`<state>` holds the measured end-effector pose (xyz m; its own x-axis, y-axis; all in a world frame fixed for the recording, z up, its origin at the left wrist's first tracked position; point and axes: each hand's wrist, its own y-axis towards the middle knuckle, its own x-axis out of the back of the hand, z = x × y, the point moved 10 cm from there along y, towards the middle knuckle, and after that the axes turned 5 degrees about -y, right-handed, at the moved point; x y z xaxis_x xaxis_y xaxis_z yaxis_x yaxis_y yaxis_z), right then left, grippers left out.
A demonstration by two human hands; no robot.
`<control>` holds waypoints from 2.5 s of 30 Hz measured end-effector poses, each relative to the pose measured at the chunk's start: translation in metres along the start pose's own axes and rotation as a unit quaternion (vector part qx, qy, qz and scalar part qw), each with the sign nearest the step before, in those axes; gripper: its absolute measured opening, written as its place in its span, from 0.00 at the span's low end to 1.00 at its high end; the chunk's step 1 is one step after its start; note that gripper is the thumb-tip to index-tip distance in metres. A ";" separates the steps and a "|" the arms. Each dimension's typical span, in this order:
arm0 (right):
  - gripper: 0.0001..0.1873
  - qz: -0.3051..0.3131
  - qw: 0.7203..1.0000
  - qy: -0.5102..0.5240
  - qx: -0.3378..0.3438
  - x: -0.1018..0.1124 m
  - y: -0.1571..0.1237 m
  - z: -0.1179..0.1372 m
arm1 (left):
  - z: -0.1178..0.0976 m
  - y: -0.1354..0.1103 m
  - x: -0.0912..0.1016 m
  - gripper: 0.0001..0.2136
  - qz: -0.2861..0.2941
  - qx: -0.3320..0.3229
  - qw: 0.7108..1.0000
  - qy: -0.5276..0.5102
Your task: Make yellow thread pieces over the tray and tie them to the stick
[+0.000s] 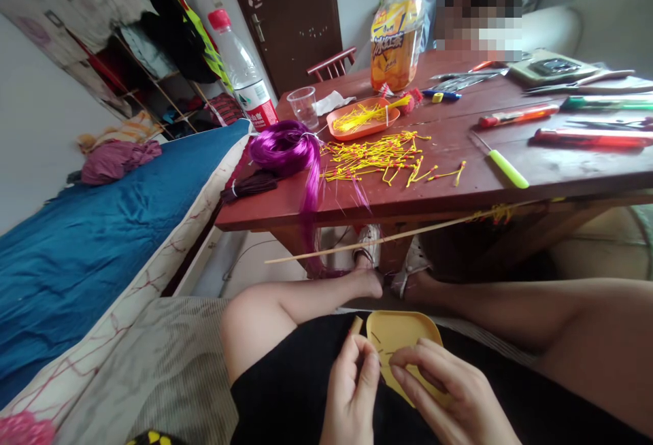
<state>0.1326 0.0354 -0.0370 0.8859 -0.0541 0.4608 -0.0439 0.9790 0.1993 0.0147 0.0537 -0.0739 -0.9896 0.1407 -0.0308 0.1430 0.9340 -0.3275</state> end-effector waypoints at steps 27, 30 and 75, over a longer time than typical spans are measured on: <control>0.09 -0.023 0.999 0.017 -0.029 -0.001 -0.001 -0.001 | 0.000 0.002 -0.005 0.18 0.016 -0.020 0.999 0.026; 0.11 -0.043 0.998 0.022 -0.038 0.000 -0.002 -0.002 | 0.000 0.001 -0.004 0.18 0.008 -0.026 0.999 0.035; 0.18 0.046 0.917 0.331 -0.216 -0.043 -0.010 -0.032 | -0.010 -0.006 0.002 0.16 -0.046 -0.141 0.967 0.205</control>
<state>0.1101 0.0342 -0.0867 0.9803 0.0235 -0.1959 -0.0714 0.9678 -0.2415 0.0119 0.0516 -0.0621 -0.9166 0.1170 0.3822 0.1106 0.9931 -0.0389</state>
